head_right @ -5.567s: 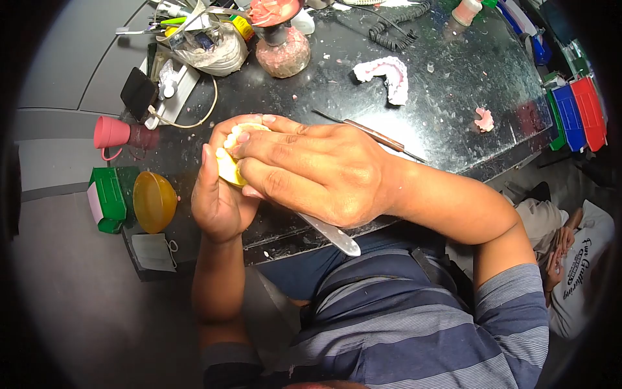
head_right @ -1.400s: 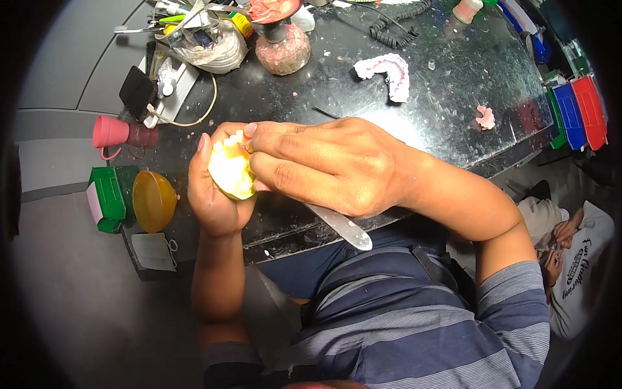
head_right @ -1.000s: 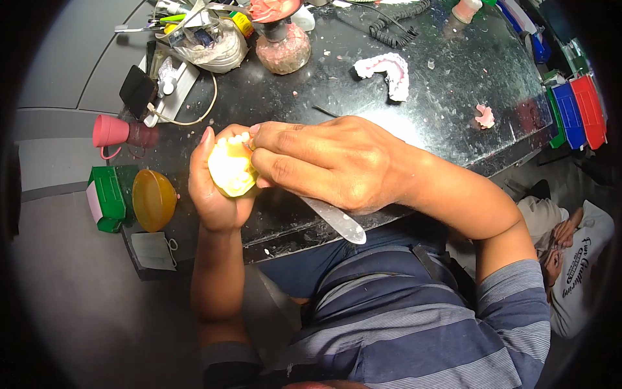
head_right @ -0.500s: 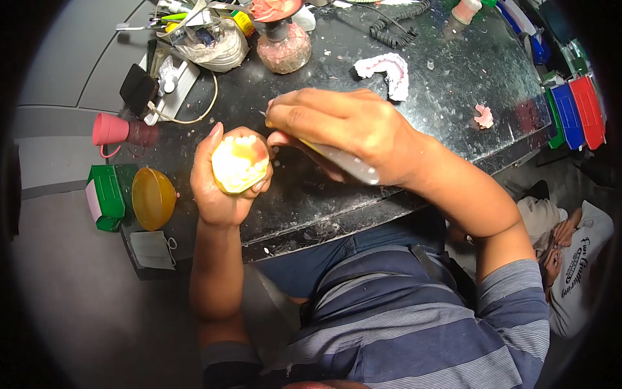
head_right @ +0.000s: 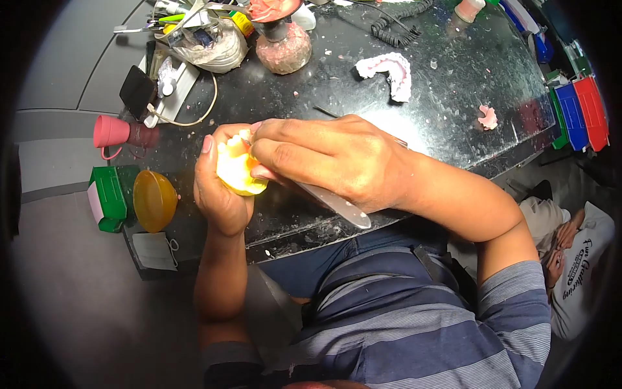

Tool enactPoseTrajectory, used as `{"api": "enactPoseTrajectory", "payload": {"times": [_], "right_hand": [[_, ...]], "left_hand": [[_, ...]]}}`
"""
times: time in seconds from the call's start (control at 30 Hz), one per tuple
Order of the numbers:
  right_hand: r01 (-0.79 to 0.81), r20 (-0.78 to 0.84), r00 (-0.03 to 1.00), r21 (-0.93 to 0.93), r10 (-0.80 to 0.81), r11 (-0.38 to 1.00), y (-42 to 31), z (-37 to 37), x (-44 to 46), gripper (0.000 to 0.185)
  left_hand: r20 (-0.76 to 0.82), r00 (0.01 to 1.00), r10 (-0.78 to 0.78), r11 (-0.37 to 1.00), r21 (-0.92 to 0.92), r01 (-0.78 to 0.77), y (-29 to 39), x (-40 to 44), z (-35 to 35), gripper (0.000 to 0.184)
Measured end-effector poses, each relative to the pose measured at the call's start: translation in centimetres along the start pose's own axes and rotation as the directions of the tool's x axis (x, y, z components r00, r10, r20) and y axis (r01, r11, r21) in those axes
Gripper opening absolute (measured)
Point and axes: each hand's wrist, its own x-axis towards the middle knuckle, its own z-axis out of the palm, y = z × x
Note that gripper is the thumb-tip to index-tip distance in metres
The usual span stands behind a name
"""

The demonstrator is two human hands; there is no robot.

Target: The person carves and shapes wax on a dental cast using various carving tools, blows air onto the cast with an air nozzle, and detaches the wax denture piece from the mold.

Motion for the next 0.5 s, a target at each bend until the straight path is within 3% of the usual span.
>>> {"api": "enactPoseTrajectory", "payload": {"times": [0.2, 0.5], "right_hand": [[0.007, -0.029, 1.0, 0.0, -0.007, 1.0, 0.01, 0.33, -0.21, 0.028], [-0.003, -0.044, 0.999, -0.005, 0.003, 1.0, 0.05, 0.5, -0.39, 0.028]], "left_hand": [[-0.019, 0.999, 0.034, 0.999, 0.035, -0.034, -0.02, 0.03, 0.1, 0.054], [0.019, 0.999, -0.033, 0.995, -0.091, 0.035, -0.3, 0.16, -0.43, 0.058]]}}
